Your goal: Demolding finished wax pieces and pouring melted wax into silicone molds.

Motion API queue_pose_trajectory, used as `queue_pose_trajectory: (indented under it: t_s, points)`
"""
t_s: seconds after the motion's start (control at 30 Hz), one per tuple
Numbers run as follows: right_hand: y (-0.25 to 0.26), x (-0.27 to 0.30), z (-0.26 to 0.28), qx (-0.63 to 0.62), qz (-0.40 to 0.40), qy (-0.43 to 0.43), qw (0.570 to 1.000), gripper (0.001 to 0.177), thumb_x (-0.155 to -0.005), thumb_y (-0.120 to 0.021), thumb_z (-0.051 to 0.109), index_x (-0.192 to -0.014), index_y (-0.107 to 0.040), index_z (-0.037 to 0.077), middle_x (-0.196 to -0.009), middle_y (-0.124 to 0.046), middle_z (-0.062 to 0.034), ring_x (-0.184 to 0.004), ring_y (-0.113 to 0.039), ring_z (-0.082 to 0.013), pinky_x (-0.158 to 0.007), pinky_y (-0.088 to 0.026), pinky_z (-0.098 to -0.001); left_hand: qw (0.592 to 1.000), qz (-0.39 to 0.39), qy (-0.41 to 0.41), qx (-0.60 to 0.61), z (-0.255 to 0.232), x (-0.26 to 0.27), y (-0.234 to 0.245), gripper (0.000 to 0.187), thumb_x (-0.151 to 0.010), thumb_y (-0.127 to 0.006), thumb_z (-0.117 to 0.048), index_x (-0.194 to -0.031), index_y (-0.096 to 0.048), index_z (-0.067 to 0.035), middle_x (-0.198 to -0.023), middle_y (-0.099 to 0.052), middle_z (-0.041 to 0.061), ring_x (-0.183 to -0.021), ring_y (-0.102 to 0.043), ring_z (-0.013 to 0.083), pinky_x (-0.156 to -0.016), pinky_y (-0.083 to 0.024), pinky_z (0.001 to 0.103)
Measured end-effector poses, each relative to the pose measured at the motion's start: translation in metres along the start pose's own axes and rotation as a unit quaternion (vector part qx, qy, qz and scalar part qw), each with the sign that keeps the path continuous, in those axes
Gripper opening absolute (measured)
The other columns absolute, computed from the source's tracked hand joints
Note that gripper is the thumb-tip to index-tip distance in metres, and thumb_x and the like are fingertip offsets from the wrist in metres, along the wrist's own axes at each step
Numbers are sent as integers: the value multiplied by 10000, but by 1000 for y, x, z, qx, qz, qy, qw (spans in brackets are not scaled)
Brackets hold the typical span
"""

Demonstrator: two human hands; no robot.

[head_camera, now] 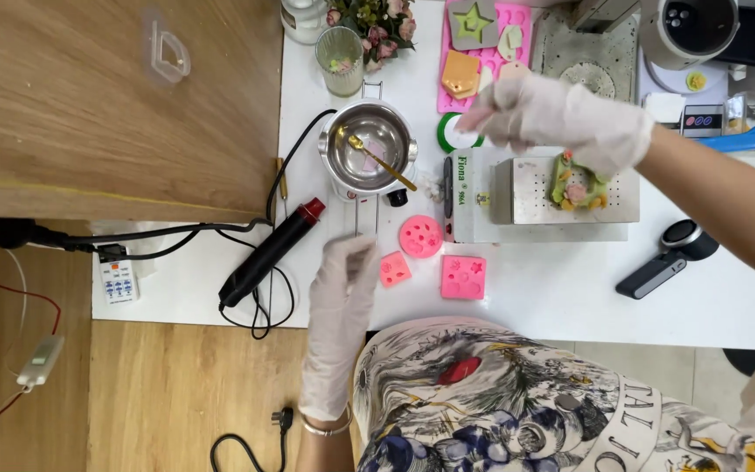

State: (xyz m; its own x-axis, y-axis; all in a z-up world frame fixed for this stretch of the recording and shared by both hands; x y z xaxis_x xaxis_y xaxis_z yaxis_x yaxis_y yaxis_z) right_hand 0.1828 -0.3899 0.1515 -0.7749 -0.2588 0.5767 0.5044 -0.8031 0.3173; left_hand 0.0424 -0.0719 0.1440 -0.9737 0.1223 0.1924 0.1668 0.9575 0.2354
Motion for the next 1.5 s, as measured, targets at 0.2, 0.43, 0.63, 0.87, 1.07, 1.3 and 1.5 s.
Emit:
queue_pose_trajectory:
  t_s: [0.2, 0.43, 0.63, 0.87, 1.07, 1.3, 1.5]
  points:
    - [-112, 85, -9, 48, 78, 130, 987, 238, -939, -674, 201, -1147, -749, 114, -838, -774, 9, -722, -670, -74, -625, -557, -242, 993, 88, -66, -52, -19, 7, -39, 246, -971, -680, -244, -1118, -684, -47, -1020, -711, 122, -847, -708, 227, -728, -552, 343]
    - [-150, 109, -31, 56, -34, 185, 981, 222, -939, -657, 203, -1128, -698, 94, -832, -724, 66, -701, -646, -26, -637, -520, -211, 971, 133, -153, -124, -4, 22, -40, 218, -957, -703, -214, -1096, -689, -47, -962, -704, 129, -829, -690, 265, -725, -523, 364]
    - [-133, 97, -31, -24, -60, 155, 986, 179, -976, -691, 195, -1083, -757, 67, -805, -639, 15, -656, -478, -45, -572, -428, -240, 989, 121, 9, -84, -10, -2, -44, 220, -959, -690, -241, -1026, -746, -39, -870, -737, 109, -740, -708, 192, -685, -531, 318]
    - [-97, 91, 19, -207, -38, 1, 978, 256, -975, -652, 224, -1161, -738, 70, -717, -606, 22, -637, -530, -72, -575, -444, -233, 996, 83, -18, 35, 13, -66, -50, 279, -976, -670, -251, -1107, -719, -9, -887, -753, 84, -737, -692, 112, -679, -557, 268]
    - [-73, 77, 6, -210, -90, -27, 973, 288, -1011, -577, 176, -1265, -637, 55, -811, -653, 22, -707, -599, -78, -636, -493, -238, 951, -4, -156, -266, 34, -117, -25, 227, -995, -657, -219, -1120, -741, -48, -939, -698, 143, -828, -670, 267, -743, -535, 403]
    - [-55, 73, -11, -173, -119, 26, 977, 161, -998, -590, 83, -1133, -560, 1, -857, -741, -113, -692, -708, -153, -611, -570, -276, 929, 24, -219, -299, 25, -147, -9, 343, -1001, -658, -170, -1330, -663, -75, -1056, -620, 152, -1022, -583, 329, -856, -486, 414]
    - [-26, 83, 23, -74, -227, -83, 968, 198, -978, -644, 160, -1124, -650, 26, -945, -760, -81, -690, -679, -141, -590, -542, -283, 964, -61, -144, -216, -7, -114, 23, 420, -1050, -631, -206, -1447, -562, -87, -1205, -554, 163, -1048, -584, 252, -958, -490, 376]
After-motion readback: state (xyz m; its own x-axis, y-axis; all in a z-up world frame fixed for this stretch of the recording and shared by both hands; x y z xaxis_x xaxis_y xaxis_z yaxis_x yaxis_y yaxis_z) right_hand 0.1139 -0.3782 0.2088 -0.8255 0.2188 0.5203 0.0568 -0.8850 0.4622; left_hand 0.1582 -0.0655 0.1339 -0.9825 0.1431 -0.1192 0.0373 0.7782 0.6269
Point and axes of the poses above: each hand's wrist, its own x-axis away from the middle knuckle, its own y-axis out of the back of the hand, z = x × y, the point moved 2 cm from there along -x, towards the middle knuckle
